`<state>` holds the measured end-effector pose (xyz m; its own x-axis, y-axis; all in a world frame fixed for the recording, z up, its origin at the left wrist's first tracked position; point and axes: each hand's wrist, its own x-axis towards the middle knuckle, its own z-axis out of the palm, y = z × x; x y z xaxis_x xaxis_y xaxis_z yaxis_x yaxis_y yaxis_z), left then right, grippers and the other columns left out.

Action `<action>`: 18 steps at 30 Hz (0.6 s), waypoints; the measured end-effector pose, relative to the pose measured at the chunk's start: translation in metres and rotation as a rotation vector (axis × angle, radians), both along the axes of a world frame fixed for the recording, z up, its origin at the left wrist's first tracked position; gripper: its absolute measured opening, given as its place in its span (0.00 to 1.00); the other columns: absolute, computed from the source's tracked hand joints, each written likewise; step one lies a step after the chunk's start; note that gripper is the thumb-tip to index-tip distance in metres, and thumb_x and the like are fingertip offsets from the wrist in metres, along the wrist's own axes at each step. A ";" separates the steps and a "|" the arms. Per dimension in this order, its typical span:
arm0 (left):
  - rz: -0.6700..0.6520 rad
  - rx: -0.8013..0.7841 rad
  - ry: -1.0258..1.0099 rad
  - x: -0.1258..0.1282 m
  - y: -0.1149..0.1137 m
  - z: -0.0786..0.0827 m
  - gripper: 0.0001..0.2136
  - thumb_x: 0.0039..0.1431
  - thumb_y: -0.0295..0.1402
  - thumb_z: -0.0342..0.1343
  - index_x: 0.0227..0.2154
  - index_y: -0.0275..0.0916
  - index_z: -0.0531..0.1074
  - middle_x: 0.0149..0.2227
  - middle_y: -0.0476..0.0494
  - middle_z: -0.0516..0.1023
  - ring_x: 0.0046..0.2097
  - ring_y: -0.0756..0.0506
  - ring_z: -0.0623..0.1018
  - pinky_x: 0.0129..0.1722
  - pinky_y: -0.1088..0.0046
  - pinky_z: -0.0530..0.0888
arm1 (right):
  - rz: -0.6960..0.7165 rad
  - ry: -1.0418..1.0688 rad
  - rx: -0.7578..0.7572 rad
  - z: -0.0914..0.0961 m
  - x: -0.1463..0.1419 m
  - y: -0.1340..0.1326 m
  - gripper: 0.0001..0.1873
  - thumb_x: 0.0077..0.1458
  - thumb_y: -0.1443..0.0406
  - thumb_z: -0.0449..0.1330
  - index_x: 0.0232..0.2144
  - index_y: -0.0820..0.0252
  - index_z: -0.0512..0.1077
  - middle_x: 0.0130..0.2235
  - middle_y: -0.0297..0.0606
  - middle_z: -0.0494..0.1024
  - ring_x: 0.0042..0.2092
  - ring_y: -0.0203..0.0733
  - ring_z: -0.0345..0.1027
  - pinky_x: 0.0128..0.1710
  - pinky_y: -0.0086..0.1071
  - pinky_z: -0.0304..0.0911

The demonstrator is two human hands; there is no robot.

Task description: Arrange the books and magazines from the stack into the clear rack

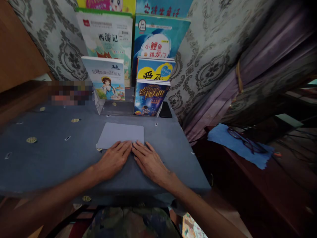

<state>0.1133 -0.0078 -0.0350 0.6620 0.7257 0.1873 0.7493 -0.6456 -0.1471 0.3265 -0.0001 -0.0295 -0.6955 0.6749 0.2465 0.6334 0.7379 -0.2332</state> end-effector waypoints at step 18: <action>0.005 -0.171 0.272 -0.058 0.007 0.042 0.31 0.51 0.13 0.49 0.60 0.32 0.62 0.61 0.28 0.70 0.62 0.37 0.71 0.56 0.62 0.73 | -0.003 0.062 -0.014 0.001 0.003 -0.002 0.21 0.68 0.67 0.49 0.60 0.57 0.68 0.62 0.44 0.72 0.66 0.47 0.60 0.65 0.54 0.56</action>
